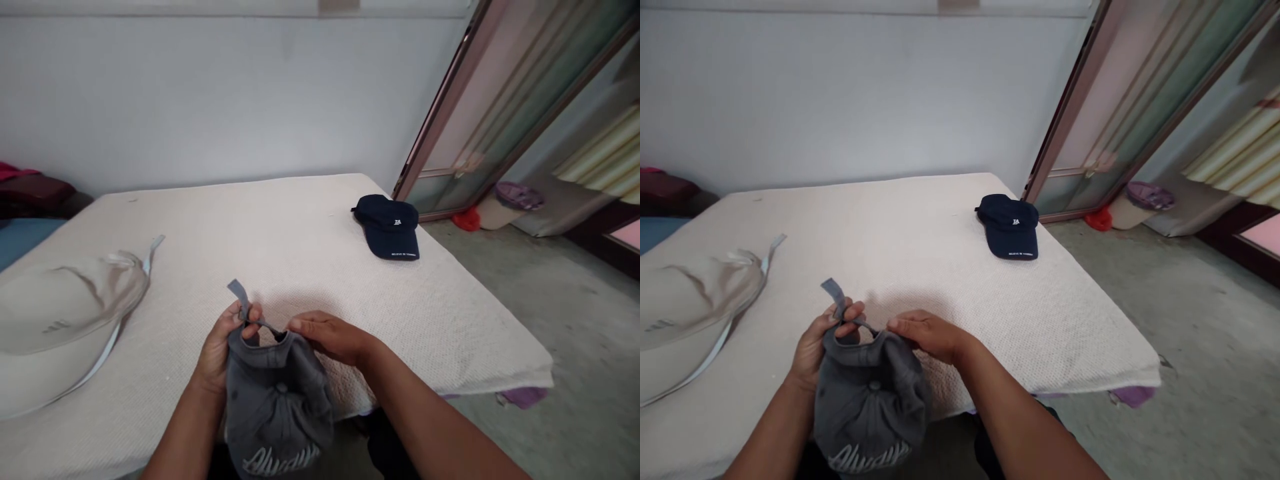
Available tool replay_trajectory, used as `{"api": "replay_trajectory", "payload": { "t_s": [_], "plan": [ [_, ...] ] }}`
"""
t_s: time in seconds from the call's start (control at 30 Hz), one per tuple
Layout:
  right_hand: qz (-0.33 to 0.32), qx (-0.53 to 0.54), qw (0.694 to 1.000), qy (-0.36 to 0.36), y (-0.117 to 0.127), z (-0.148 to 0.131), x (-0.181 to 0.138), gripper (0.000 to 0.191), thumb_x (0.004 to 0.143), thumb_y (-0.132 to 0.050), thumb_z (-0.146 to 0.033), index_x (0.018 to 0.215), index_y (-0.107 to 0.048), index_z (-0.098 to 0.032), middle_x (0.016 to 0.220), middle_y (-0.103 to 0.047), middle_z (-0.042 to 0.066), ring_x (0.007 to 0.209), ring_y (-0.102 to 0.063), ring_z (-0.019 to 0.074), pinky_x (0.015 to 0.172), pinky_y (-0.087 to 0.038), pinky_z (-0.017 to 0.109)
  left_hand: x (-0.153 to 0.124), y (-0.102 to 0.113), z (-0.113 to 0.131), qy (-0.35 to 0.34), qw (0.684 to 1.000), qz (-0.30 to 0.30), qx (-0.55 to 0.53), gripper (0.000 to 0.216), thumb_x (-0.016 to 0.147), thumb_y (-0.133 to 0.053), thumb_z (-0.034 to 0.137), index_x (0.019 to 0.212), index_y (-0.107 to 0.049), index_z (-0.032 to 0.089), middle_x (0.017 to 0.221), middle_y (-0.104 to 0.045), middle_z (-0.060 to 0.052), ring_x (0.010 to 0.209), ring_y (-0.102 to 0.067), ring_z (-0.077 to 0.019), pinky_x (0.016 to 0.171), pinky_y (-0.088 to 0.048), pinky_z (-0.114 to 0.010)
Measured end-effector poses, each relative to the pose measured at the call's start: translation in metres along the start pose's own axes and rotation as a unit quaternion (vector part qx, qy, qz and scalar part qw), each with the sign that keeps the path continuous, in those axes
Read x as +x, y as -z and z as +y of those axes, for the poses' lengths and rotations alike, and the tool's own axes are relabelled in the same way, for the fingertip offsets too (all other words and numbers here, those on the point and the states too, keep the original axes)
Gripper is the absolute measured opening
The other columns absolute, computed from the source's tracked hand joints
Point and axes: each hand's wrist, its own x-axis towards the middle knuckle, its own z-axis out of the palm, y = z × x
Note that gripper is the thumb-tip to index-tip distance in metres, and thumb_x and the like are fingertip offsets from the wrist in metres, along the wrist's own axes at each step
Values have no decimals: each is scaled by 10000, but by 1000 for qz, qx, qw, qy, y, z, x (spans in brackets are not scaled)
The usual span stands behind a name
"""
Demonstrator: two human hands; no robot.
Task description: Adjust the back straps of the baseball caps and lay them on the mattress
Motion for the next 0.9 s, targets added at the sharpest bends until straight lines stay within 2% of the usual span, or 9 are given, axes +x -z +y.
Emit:
{"api": "replay_trajectory", "payload": {
  "t_s": [0.1, 0.2, 0.3, 0.47, 0.63, 0.9],
  "plan": [
    [-29, 76, 996, -25, -4, 1, -3, 297, 801, -616, -438, 743, -585, -149, 656, -488, -26, 569, -406, 78, 556, -326, 227, -1, 0, 1, 2, 1000, -20, -7, 95, 712, -641, 157, 796, -598, 172, 658, -555, 17, 445, -480, -52, 427, -456, -144],
    [-20, 104, 994, -42, -4, -1, 0, 242, 703, -718, -343, 790, -597, -152, 682, -522, -25, 585, -439, 76, 558, -329, 213, 0, -3, -3, 24, 999, -27, -1, 61, 724, -630, 170, 770, -591, 174, 609, -535, 21, 450, -508, -70, 460, -491, -176],
    [21, 52, 998, -33, 0, -2, 4, 198, 669, -722, -282, 743, -591, -153, 635, -504, -42, 551, -413, 67, 523, -300, 203, 1, -4, -6, 31, 999, -9, 12, 88, 725, -634, 193, 803, -597, 174, 588, -528, 26, 435, -511, -77, 464, -502, -198],
    [72, -70, 995, -14, 8, 1, 9, 77, 690, -641, -209, 719, -614, -144, 649, -533, -30, 585, -438, 80, 571, -336, 222, 2, -7, -9, 57, 997, -4, 48, 103, 752, -624, 242, 803, -597, 157, 546, -515, 28, 433, -507, -88, 446, -469, -198],
    [76, -135, 987, -29, 16, 6, 16, 48, 671, -623, -185, 697, -614, -145, 637, -528, -30, 584, -443, 85, 557, -335, 225, 4, -15, -11, 41, 997, -7, 72, 109, 699, -671, 210, 724, -583, 150, 557, -552, 20, 434, -483, -74, 433, -425, -177],
    [38, -104, 992, -55, 15, 4, 20, 140, 640, -601, -152, 767, -661, -158, 659, -585, -27, 571, -470, 83, 547, -335, 217, 3, -13, -12, 16, 998, 3, 58, 125, 666, -690, 205, 703, -580, 158, 641, -594, 15, 440, -460, -63, 459, -424, -198]
  ]
}}
